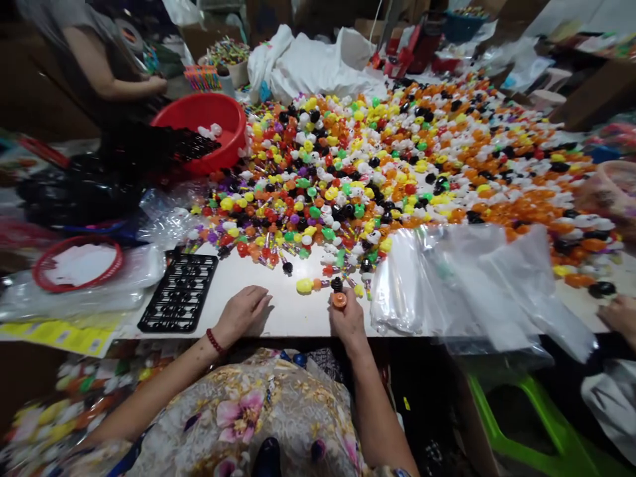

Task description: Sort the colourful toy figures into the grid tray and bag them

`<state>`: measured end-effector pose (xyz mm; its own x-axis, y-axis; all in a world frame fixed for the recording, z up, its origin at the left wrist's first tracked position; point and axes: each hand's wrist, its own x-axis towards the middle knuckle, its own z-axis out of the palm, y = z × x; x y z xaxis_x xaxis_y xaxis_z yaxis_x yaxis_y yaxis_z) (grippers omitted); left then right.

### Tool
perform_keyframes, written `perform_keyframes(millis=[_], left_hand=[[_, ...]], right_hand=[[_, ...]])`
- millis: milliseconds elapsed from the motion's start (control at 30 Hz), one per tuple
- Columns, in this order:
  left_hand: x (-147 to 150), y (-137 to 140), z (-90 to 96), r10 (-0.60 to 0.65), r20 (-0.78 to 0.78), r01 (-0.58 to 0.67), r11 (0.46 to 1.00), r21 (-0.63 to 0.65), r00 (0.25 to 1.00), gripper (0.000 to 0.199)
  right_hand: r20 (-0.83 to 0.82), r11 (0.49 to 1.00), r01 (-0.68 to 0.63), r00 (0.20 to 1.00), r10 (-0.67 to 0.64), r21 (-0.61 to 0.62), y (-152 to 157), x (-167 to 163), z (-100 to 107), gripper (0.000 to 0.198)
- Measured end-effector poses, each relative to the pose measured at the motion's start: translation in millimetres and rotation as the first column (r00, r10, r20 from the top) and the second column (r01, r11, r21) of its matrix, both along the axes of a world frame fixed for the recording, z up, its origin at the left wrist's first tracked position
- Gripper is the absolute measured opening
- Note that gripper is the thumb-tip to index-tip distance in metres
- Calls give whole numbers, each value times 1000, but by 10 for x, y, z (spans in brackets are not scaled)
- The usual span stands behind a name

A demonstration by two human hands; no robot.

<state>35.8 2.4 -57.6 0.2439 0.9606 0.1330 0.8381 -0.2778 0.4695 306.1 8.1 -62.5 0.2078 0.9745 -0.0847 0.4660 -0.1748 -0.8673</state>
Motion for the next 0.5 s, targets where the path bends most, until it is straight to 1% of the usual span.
perform_keyframes(millis=[33, 67, 133, 200, 267, 333, 400, 500], left_hand=[[-11, 43, 0, 35, -1, -35, 999, -21, 999, 24], [-20, 90, 3, 65, 1, -65, 997, -39, 998, 24], [-30, 191, 19, 117, 14, -116, 991, -68, 993, 25], [-30, 302, 49, 156, 47, -151, 984, -92, 987, 23], [-20, 425, 92, 171, 94, -160, 981, -106, 981, 22], [7, 566, 145, 170, 142, -155, 982, -112, 975, 21], [53, 724, 202, 174, 181, -155, 981, -114, 968, 20], [128, 992, 287, 206, 211, -187, 976, -108, 956, 19]], right_hand=[[-143, 1000, -23, 989, 23, -4, 2, -71, 7, 25], [-280, 999, -47, 959, 41, -16, 2, -150, 16, 30], [-505, 994, -98, 861, 56, -57, 0, -310, 34, 43], [-650, 984, -155, 758, 60, -90, -8, -442, 51, 53], [-734, 973, -203, 677, 56, -114, -21, -534, 59, 57], [-773, 962, -236, 633, 42, -141, -38, -593, 52, 60], [-783, 954, -258, 621, 45, -150, -58, -633, 31, 64], [-769, 944, -297, 634, 84, -141, -87, -668, -10, 64]])
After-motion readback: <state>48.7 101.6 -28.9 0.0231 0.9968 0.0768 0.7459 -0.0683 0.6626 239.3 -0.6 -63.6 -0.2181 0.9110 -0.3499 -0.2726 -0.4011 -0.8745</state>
